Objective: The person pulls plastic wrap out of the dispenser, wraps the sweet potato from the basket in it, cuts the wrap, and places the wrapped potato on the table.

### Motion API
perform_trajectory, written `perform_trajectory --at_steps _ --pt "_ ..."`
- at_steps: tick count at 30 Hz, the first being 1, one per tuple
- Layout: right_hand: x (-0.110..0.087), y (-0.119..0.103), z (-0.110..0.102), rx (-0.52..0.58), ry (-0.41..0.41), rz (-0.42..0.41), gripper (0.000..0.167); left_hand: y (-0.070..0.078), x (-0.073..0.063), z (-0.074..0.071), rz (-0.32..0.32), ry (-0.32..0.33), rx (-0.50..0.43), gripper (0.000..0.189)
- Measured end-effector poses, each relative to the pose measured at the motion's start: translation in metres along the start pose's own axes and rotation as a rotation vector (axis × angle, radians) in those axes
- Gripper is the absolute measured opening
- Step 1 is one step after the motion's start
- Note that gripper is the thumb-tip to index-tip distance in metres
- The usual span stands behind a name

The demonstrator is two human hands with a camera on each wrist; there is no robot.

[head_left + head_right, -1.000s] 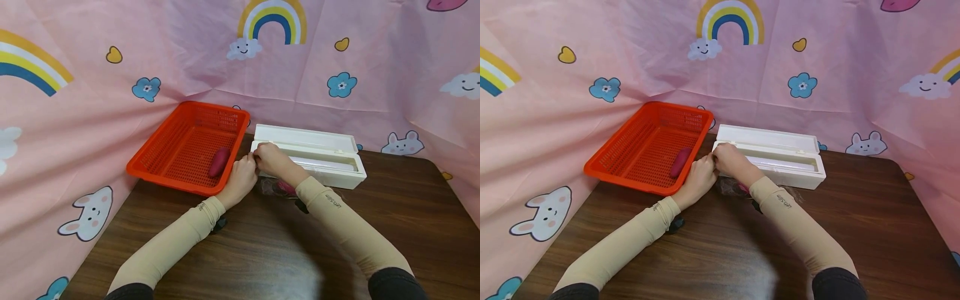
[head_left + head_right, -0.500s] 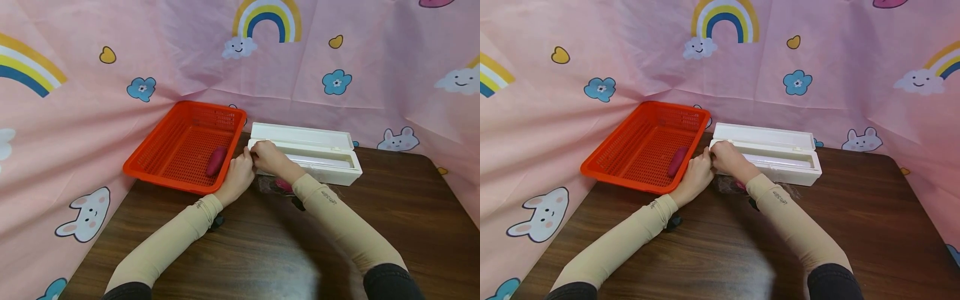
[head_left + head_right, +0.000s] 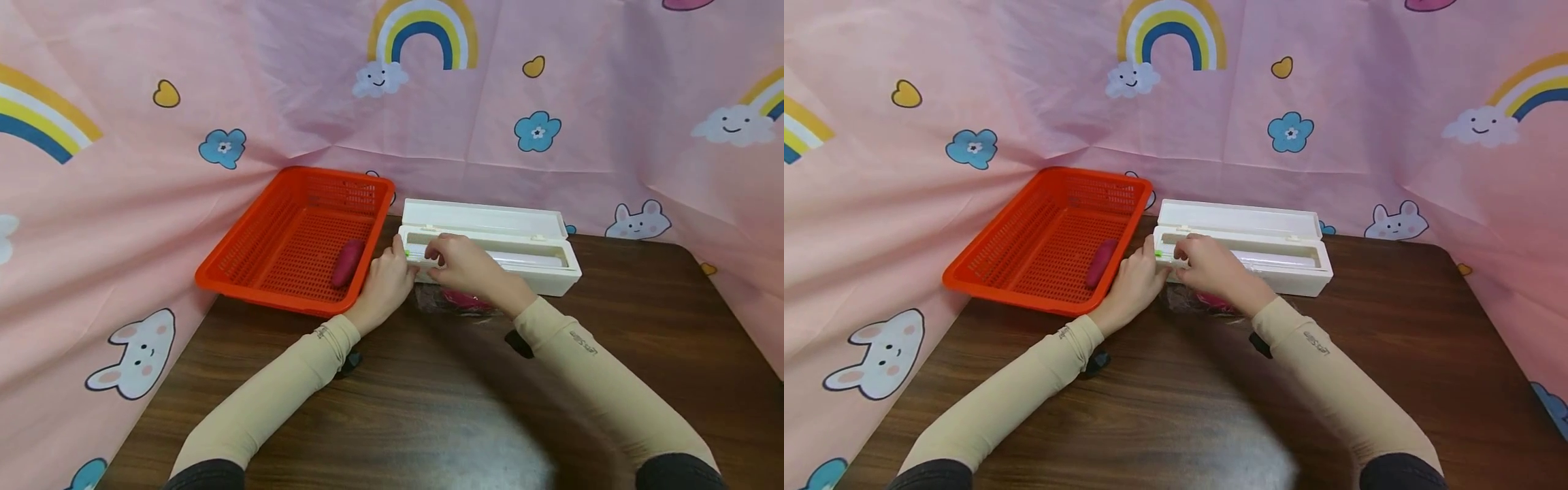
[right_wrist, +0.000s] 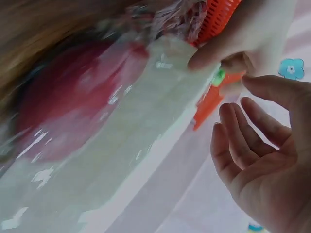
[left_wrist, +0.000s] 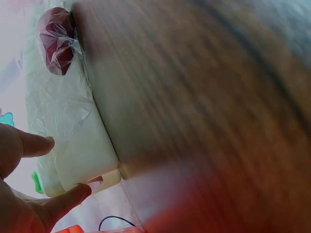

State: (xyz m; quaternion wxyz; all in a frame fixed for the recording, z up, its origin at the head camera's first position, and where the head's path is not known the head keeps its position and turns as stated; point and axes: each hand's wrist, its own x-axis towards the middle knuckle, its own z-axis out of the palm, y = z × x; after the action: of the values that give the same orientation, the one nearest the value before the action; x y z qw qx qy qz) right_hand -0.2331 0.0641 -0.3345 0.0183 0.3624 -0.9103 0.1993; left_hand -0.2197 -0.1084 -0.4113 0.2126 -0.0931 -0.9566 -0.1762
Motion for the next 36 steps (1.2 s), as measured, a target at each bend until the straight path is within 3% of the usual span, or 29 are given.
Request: perform_trajectory --at_steps 4,10,13,16,23,29,36 --pt "-0.04 0.013 -0.011 -0.06 0.068 0.027 0.027 0.002 -0.001 -0.005 -0.068 -0.049 -0.084 0.074" --pt "-0.097 0.047 -0.006 -0.186 0.221 0.056 0.037 0.007 -0.006 -0.015 -0.186 -0.156 -0.209 0.092" --pt "-0.113 0.06 0.001 -0.221 0.245 0.038 0.047 0.007 -0.011 -0.02 -0.252 -0.181 -0.271 0.096" --pt "-0.12 0.067 0.01 -0.245 0.264 -0.014 0.056 0.007 -0.015 -0.022 -0.276 -0.177 -0.33 0.091" --pt "-0.116 0.067 0.03 -0.3 0.268 -0.163 0.06 0.007 -0.022 -0.022 -0.221 -0.188 -0.343 0.063" --pt "-0.107 0.067 0.04 -0.295 0.189 -0.136 0.059 0.009 -0.024 -0.017 -0.093 -0.198 -0.349 0.032" --pt "-0.099 0.067 0.045 -0.246 0.153 -0.091 0.06 0.016 -0.023 -0.014 -0.046 -0.223 -0.387 0.03"
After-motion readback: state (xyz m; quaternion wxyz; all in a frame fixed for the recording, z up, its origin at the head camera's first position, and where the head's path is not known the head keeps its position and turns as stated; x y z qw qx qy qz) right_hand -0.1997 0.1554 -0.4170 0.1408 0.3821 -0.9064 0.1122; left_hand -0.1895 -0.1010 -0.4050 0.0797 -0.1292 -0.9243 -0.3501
